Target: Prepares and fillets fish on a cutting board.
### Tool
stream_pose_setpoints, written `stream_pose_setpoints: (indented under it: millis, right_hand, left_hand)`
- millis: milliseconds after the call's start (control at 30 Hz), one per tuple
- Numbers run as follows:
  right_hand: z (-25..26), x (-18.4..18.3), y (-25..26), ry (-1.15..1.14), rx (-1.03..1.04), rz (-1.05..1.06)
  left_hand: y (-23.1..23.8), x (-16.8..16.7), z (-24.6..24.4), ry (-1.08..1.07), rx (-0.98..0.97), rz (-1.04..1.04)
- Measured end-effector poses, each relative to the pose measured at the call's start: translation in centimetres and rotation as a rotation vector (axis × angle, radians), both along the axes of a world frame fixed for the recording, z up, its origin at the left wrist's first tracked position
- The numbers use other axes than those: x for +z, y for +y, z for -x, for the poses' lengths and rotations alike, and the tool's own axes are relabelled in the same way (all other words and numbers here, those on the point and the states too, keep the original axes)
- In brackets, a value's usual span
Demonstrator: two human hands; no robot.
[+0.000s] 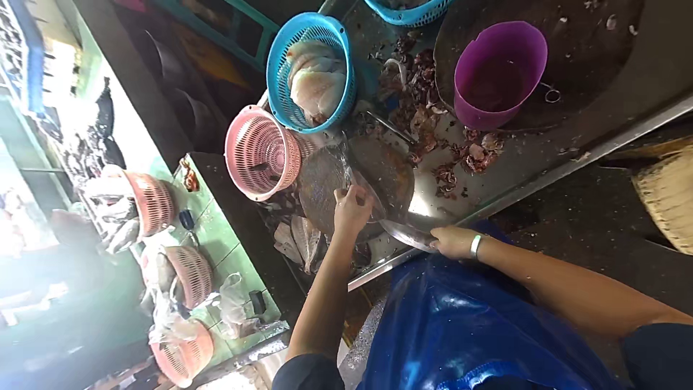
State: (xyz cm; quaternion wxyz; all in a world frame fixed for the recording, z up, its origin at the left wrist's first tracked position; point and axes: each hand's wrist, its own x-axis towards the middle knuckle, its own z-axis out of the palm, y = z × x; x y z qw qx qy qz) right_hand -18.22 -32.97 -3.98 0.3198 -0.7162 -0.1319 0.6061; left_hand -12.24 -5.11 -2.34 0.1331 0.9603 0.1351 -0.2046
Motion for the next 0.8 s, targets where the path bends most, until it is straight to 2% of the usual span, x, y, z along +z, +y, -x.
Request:
stream_pose_setpoints:
  millis: [100,233,400,467,533,667,733,800]
  right_hand:
    - [-0.6,-0.6,0.0,0.046,-0.150,-0.006]
    - [-2.5,-3.1,4.9,0.070,-0.330,-0.032]
    - [-6.4,-3.0,9.5,0.029,-0.313,-0.054]
    - [-5.1,-3.3,8.6,0.022,-0.311,-0.057]
    - [-1.2,-4.2,6.8,0.006,-0.335,-0.049]
    - [1.0,-2.1,1.7,-0.025,-0.045,-0.075]
    - [1.2,-1.2,0.8,-0.018,-0.064,-0.073]
    - [1.3,-2.1,1.9,0.019,-0.198,-0.051]
  left_hand:
    - [0.1,0.1,0.4,0.031,0.105,0.046]
    - [1.5,-0.6,1.1,-0.012,0.123,0.157]
    - [2.3,-0.9,1.4,-0.037,0.106,0.207]
    - [2.7,-1.2,1.4,-0.055,0.109,0.247]
    - [3.4,-1.9,1.8,-0.083,0.114,0.300]
    - [4.2,-2.0,2.0,-0.107,0.148,0.422]
    - [4.6,-2.1,1.9,-0.106,0.167,0.475]
    - [5.0,-2.5,2.0,-0.106,0.152,0.520]
